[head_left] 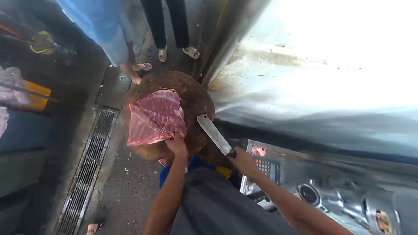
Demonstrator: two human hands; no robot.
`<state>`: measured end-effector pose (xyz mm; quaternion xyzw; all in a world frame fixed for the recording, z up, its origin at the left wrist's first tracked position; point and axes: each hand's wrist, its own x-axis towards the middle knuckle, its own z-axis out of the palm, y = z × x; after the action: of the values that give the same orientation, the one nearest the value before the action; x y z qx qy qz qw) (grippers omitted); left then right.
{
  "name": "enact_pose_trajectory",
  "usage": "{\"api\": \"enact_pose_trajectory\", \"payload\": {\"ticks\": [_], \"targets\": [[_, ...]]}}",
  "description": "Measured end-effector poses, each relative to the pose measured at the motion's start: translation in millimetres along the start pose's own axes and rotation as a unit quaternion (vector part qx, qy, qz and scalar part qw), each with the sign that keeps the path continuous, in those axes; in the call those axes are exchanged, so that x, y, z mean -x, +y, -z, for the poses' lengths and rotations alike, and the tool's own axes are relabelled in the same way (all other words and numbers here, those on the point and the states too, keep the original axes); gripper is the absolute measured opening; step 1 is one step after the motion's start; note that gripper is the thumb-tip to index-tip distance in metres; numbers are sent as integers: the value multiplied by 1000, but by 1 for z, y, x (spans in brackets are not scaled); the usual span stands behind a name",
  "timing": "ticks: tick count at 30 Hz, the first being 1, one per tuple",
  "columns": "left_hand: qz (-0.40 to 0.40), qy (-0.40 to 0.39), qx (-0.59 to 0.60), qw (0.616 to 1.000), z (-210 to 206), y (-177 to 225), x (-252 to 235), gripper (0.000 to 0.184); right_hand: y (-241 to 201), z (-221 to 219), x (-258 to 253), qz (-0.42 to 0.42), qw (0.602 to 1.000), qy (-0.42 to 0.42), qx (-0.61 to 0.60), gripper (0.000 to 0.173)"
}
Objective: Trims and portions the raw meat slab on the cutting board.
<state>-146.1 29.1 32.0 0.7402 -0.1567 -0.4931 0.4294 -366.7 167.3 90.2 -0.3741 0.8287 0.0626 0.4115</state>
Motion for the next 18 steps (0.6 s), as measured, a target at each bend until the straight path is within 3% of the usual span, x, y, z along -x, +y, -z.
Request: {"api": "enact_pose_trajectory", "payload": {"ticks": [3,5,8,11,15,18], "targets": [[-58,40,31,997,4,10,-5,42,-18,5,10,59,996,-36,-53,45],[-85,40,117,989,20,23,-16,39,-28,7,14,105,986,-73,-105,44],[-76,-12,288,954,53,34,-28,37,-41,9,22,206,946,-166,-188,29],[-40,-17,344,938,62,24,-30,29,-62,2,35,280,913,-212,-208,27],[-7,15,311,950,45,14,-28,29,-80,-22,44,270,949,-133,-98,44],[-29,15,307,951,45,18,-34,29,-94,-15,28,198,966,-164,-13,47]]}}
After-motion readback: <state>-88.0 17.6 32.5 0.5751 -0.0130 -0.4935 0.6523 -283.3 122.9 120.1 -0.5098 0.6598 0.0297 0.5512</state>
